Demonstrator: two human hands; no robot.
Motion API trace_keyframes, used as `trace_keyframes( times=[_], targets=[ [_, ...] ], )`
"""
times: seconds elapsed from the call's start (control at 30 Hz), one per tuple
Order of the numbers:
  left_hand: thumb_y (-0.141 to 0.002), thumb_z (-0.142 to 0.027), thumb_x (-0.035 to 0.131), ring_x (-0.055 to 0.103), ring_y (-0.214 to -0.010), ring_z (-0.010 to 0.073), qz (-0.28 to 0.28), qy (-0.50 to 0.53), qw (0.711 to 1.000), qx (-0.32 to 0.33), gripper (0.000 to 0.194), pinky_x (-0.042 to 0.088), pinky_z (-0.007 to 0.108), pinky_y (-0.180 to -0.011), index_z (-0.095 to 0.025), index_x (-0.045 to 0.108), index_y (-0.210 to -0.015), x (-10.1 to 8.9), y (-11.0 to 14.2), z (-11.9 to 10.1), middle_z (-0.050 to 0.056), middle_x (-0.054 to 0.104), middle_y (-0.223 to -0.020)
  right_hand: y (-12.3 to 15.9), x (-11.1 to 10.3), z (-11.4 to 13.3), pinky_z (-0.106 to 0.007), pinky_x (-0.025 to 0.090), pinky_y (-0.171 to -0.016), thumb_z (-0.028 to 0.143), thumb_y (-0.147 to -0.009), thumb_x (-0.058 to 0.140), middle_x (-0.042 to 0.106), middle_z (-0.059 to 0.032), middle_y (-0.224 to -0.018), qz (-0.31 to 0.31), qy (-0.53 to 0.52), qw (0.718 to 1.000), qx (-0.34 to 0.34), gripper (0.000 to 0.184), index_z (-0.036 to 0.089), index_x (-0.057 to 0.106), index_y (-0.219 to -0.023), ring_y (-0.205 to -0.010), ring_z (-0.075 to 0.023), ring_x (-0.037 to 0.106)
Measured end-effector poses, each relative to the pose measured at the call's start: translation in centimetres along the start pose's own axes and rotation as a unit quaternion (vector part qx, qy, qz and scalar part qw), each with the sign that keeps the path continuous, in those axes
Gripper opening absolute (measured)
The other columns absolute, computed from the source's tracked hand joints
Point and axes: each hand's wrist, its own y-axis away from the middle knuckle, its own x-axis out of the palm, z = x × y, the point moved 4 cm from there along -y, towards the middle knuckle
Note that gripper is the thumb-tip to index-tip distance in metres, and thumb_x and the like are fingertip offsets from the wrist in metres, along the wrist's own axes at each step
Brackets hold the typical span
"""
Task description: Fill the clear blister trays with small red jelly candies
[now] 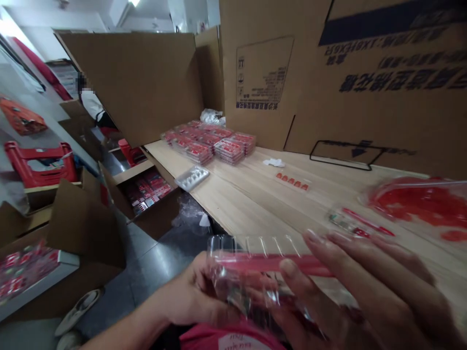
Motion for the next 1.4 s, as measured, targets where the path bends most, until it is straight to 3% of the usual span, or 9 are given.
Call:
trace_keyframes(
  times=[0.3, 0.6, 0.73, 0.83, 1.0, 1.17, 1.23, 1.3, 1.4],
  targets=[
    [-0.065, -0.006, 0.076, 0.068, -0.098, 0.0246, 0.109, 0.074, 0.984, 0.122, 0.045, 0.051, 0.035, -0.087, -0.025, 0.068, -0.105, -2.2, -2.8, -1.0, 0.003, 0.071, -0.112, -1.9, 2.5, -0.8, -0.053, 0.04, -0.095, 0.029, -0.081, 0.059, 0.048, -0.0172, -0.131, 0.003, -0.039, 0.999, 0.027, 0.047, 0.016, 0.052, -0.126, -0.119, -0.0331, 0.044],
    [-0.065, -0.008, 0.075, 0.068, -0.097, 0.0256, 0.163, 0.083, 0.983, 0.034, 0.046, 0.051, 0.032, -0.082, -0.022, 0.067, -0.108, 1.9, -8.0, 2.3, 0.007, 0.069, -0.116, 4.7, 0.3, -4.2, -0.052, 0.037, -0.1, 0.034, -0.09, 0.049, 0.05, -0.0143, -0.131, 0.0, -0.092, 0.975, 0.202, 0.037, 0.02, 0.055, -0.123, -0.122, -0.0293, 0.044],
    [-0.066, -0.006, 0.071, 0.069, -0.094, 0.0232, 0.142, 0.1, 0.984, -0.041, 0.042, 0.051, 0.032, -0.081, -0.022, 0.066, -0.105, 5.0, -12.2, 5.5, 0.006, 0.07, -0.111, 11.1, -2.3, -6.9, -0.047, 0.035, -0.105, 0.034, -0.092, 0.044, 0.043, -0.0117, -0.138, -0.089, -0.149, 0.893, 0.416, 0.038, 0.023, 0.048, -0.128, -0.129, -0.0256, 0.04],
    [-0.065, -0.009, 0.073, 0.068, -0.096, 0.0244, 0.132, 0.108, 0.98, -0.101, 0.043, 0.05, 0.033, -0.083, -0.021, 0.065, -0.105, 7.3, -14.7, 7.9, 0.007, 0.07, -0.11, 16.1, -2.8, -7.1, -0.044, 0.037, -0.104, 0.039, -0.08, 0.061, 0.041, -0.0134, -0.141, -0.097, -0.196, 0.802, 0.557, 0.067, 0.022, 0.034, -0.138, -0.129, -0.0261, 0.041],
    [-0.058, -0.015, 0.078, 0.068, -0.095, 0.026, 0.141, 0.061, 0.972, -0.178, 0.041, 0.051, 0.032, -0.081, -0.019, 0.066, -0.097, 10.8, -18.0, 11.2, 0.007, 0.07, -0.109, 22.2, -2.3, -6.6, -0.041, 0.041, -0.1, 0.037, -0.072, 0.067, 0.054, -0.011, -0.125, -0.199, -0.226, 0.659, 0.689, 0.073, 0.021, 0.036, -0.137, -0.121, -0.0253, 0.049],
    [-0.069, -0.035, 0.068, 0.063, -0.104, 0.0299, 0.122, -0.171, 0.976, -0.058, 0.048, 0.047, 0.044, -0.092, -0.018, 0.06, -0.113, 13.2, -23.5, 11.2, 0.012, 0.068, -0.112, 25.8, -3.7, -10.5, -0.037, 0.05, -0.086, 0.037, -0.065, 0.071, 0.058, -0.0085, -0.112, -0.307, -0.214, 0.584, 0.721, 0.071, 0.022, 0.044, -0.129, -0.103, -0.0235, 0.058],
    [-0.071, -0.037, 0.064, 0.054, -0.118, 0.0327, 0.097, -0.362, 0.923, 0.088, 0.055, 0.04, 0.05, -0.1, -0.016, 0.056, -0.122, 13.4, -26.2, 9.7, 0.015, 0.063, -0.122, 27.1, -4.6, -13.0, -0.033, 0.053, -0.075, 0.039, -0.063, 0.071, 0.058, -0.0072, -0.106, -0.323, -0.175, 0.569, 0.736, 0.072, 0.022, 0.045, -0.129, -0.091, -0.0213, 0.061],
    [-0.072, -0.036, 0.062, 0.037, -0.133, 0.0351, 0.084, -0.543, 0.812, 0.198, 0.06, 0.025, 0.056, -0.109, -0.014, 0.054, -0.127, 13.1, -28.3, 8.5, 0.017, 0.051, -0.138, 28.2, -5.0, -15.6, -0.03, 0.054, -0.065, 0.041, -0.062, 0.068, 0.057, -0.0065, -0.105, -0.309, -0.122, 0.565, 0.755, 0.073, 0.021, 0.046, -0.129, -0.083, -0.0194, 0.062],
    [-0.072, -0.041, 0.063, 0.018, -0.141, 0.0379, 0.088, -0.717, 0.661, 0.203, 0.067, 0.01, 0.065, -0.109, -0.017, 0.049, -0.134, 11.5, -31.0, 8.2, 0.015, 0.032, -0.151, 29.4, -4.5, -19.3, -0.031, 0.054, -0.066, 0.039, -0.066, 0.061, 0.059, -0.0067, -0.104, -0.262, -0.058, 0.572, 0.775, 0.068, 0.019, 0.046, -0.129, -0.083, -0.0202, 0.062]
  ],
)
